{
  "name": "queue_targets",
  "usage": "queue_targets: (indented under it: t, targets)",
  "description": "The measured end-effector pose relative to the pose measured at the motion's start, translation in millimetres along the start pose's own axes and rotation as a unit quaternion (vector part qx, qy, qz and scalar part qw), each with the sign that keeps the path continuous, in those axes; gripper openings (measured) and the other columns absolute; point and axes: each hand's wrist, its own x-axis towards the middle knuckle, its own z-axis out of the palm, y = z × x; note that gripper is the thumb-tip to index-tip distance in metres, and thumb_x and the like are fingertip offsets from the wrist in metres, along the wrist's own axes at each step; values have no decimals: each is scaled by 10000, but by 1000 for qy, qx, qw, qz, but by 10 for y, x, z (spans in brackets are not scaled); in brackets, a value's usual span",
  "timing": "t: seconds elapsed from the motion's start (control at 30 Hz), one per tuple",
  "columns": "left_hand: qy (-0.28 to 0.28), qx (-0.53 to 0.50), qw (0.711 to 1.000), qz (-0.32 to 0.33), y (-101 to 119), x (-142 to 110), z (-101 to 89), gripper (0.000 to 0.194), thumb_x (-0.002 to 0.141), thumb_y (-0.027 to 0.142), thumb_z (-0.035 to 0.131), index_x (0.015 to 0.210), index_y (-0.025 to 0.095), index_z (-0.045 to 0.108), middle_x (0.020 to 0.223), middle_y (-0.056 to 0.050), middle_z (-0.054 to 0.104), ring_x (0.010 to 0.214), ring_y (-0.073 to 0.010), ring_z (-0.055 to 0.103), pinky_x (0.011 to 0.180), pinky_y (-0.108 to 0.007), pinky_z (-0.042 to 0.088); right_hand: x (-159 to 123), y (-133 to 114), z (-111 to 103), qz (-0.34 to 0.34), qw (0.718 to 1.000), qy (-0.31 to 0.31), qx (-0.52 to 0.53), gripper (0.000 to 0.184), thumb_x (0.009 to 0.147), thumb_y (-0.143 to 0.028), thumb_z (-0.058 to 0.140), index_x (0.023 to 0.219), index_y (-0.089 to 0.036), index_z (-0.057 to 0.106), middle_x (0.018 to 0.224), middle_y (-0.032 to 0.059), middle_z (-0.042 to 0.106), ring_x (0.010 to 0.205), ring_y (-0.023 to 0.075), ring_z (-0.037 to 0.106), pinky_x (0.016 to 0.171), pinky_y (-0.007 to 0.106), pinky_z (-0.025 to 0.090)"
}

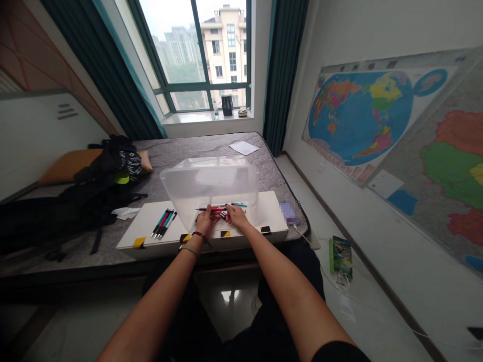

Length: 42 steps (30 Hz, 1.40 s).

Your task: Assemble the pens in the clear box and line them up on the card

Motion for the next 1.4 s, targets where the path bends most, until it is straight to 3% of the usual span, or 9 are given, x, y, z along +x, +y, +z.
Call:
queue_targets:
  t: [0.1,0.3,0.53,0.77,1.0,1.2,1.4]
  targets:
    - [-2,-18,1000,-5,1,1,-4,403,831,500,600,925,112,656,718,-54,692,558,-95,611,633,-244,521,-4,-16,1,7,1000,11,-2,533,869,-644,371,593,-199,471,453,-12,544,369,93,447,391,199,344]
    - [2,-8,1000,3,-23,27,-16,428,834,516,587,944,107,653,716,-61,691,562,-98,614,654,-254,525,-18,-51,-24,9,1000,2,23,433,850,-589,467,674,-194,493,529,-13,597,406,93,491,410,190,385]
    - [0,-23,1000,-3,-19,20,-14,397,826,500,605,916,118,657,711,-54,690,556,-98,604,653,-256,522,8,22,-24,5,999,17,43,488,855,-608,422,640,-179,505,445,-11,554,343,82,444,359,177,327]
    - [-4,-37,999,-4,-6,11,0,428,779,534,641,887,120,665,690,-39,683,542,-95,590,627,-252,511,-11,-8,-39,4,998,6,60,285,824,-463,525,722,-204,462,494,-39,594,376,93,483,374,176,371]
    - [-9,-40,999,1,-18,13,-3,454,763,533,659,900,100,664,698,-54,680,546,-93,593,615,-248,507,17,44,-18,-4,999,12,40,375,874,-529,431,692,-204,468,467,-37,559,356,91,454,372,187,363]
    - [-7,-36,999,2,-12,13,-5,438,776,531,647,908,114,666,708,-54,683,551,-95,594,622,-250,509,-11,28,-17,-12,999,-4,39,253,862,-437,489,741,-216,462,488,-53,570,368,98,465,371,189,368]
    - [-4,-23,1000,2,-16,22,-18,458,781,534,642,928,101,658,722,-73,685,558,-100,600,628,-256,509,25,68,-2,-3,1000,-3,28,388,892,-513,393,674,-200,463,475,-24,567,350,87,452,359,185,344]
